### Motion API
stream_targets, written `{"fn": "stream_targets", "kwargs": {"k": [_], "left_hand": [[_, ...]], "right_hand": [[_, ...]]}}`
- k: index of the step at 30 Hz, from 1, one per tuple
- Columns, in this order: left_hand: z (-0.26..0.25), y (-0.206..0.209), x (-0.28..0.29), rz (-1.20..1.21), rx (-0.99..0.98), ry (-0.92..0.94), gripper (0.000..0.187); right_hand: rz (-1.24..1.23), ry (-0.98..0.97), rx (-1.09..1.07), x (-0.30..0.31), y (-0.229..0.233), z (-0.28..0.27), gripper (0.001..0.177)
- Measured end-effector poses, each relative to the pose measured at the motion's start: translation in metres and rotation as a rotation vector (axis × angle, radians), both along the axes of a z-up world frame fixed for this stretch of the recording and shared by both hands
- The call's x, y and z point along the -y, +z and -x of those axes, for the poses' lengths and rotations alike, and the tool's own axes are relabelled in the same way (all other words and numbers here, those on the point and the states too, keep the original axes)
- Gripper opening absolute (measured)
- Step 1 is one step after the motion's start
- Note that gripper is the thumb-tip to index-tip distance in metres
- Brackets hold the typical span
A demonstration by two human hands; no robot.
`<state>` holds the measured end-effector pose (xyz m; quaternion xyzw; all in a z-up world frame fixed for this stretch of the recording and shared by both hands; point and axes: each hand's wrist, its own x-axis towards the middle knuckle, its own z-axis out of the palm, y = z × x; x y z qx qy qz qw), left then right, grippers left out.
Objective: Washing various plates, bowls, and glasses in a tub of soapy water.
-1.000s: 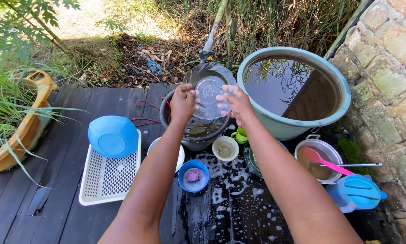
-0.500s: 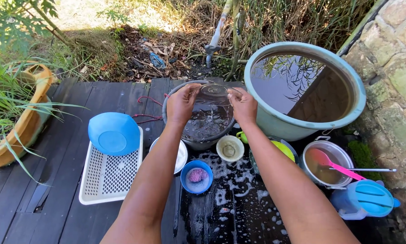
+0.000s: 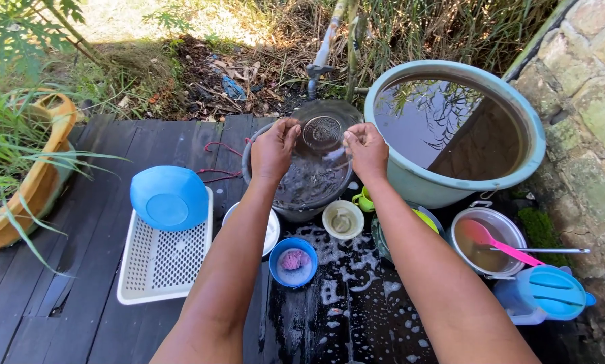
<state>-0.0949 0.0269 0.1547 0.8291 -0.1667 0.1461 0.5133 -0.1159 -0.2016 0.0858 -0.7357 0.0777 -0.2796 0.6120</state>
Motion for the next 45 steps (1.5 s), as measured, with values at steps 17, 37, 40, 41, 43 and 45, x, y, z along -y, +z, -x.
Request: {"fn": "stream_targets", "kwargs": {"k": [17, 37, 40, 41, 43, 45], "left_hand": [[-0.011, -0.057, 0.235, -0.196, -0.432, -0.258, 0.07], [-0.055, -0.111, 0.341, -1.007, -0.27, -0.229, 0.026], [-0.048, -0.088, 0.343, -1.042, -0.3, -0.223, 0.029], [-0.046, -0.08, 0.343, -1.062, -0.32, -0.236, 0.029], [-0.047, -0.077, 0.345, -1.086, -0.344, -0.251, 0.029], [-0.056, -0.085, 0.352, -1.093, -0.413, -0.228, 0.03]], "right_hand": [[-0.297, -0.076, -0.622, 0.219, 0.008, 0.07, 0.07], [0.769, -0.14, -0.961, 0.286, -0.065, 0.042, 0.044], [0.659, -0.104, -1.037, 0.281, -0.046, 0.037, 0.036], [0.633, -0.102, -1.1, 0.282, -0.045, 0.035, 0.034], [0.603, -0.097, -1.166, 0.288, -0.056, 0.032, 0.033], [0.595, -0.244, -1.004, 0.302, -0.077, 0.027, 0.022]]}}
